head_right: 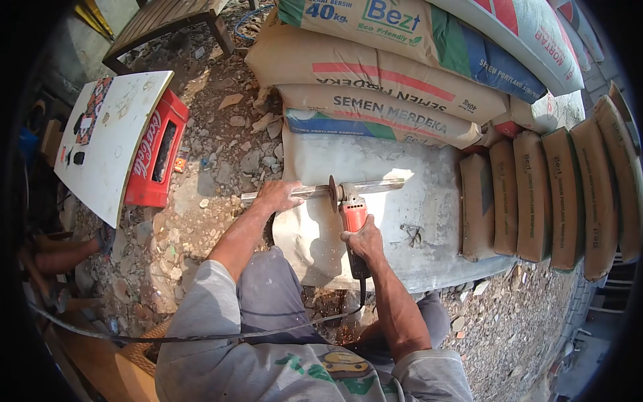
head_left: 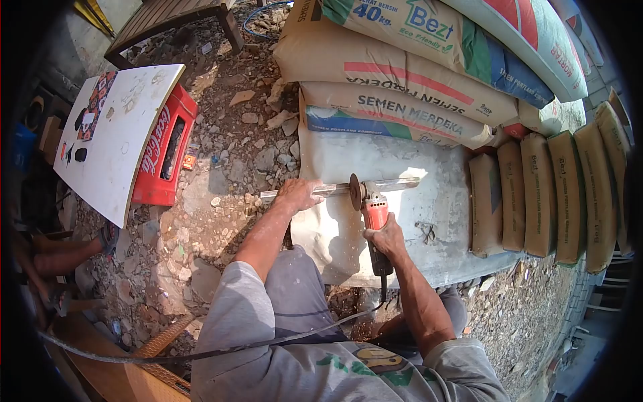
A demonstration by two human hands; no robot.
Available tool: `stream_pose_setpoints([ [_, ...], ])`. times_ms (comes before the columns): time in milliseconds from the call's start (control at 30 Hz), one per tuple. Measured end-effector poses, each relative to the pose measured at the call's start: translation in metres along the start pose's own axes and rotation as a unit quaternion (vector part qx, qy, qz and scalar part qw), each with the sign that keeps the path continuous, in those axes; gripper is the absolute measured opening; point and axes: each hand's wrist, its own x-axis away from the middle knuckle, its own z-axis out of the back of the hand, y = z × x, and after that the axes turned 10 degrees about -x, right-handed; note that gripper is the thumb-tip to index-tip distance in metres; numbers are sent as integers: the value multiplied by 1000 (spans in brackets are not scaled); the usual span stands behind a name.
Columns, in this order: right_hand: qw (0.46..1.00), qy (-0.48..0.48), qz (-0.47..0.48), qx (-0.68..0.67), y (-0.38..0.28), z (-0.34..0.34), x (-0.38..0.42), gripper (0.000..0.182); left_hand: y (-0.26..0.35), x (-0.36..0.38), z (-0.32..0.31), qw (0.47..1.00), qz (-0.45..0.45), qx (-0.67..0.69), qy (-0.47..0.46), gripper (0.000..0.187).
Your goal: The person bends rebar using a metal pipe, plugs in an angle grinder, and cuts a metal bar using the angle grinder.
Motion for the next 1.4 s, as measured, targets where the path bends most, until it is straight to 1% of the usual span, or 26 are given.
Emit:
stream_pose_setpoints([
  [233,1000,2,-3,1,4,-2,-2,61,-2,-3,0,999,12,22,-19,40],
  [333,1000,3,2,8,11,-4,-5,61,3,-1,13,997,37,39,-53,48],
  [433,1000,2,-8,9,4,-2,-3,61,8,2,27,995,33,51,-85,50],
  [533,1000,3,-8,13,7,-4,-6,61,0,-6,15,996,32,44,-72,52],
  [733,1000,3,-2,9,8,-4,-7,60,-2,-9,14,995,41,50,-72,56],
  [833,1000,1,-4,3,6,-3,-6,61,-4,-12,18,991,37,74,-101,56],
  [933,1000,-1,-7,9,4,-2,-6,62,-8,-16,13,991,33,86,-101,54],
  [1033,1000,0,-2,17,5,-2,-6,63,-6,-14,21,985,39,110,-123,55],
  [1133,1000,0,-4,22,3,-2,-7,64,-12,-21,12,983,39,127,-129,54],
  [1233,1000,-6,-14,19,-1,-1,-4,64,-20,-30,2,972,33,168,-161,53],
  [1333,1000,-5,-12,6,-3,0,-5,64,-25,-35,-5,973,22,172,-149,51],
  [1400,1000,-6,-11,2,-2,-2,-6,63,-24,-34,-2,972,26,174,-157,49],
])
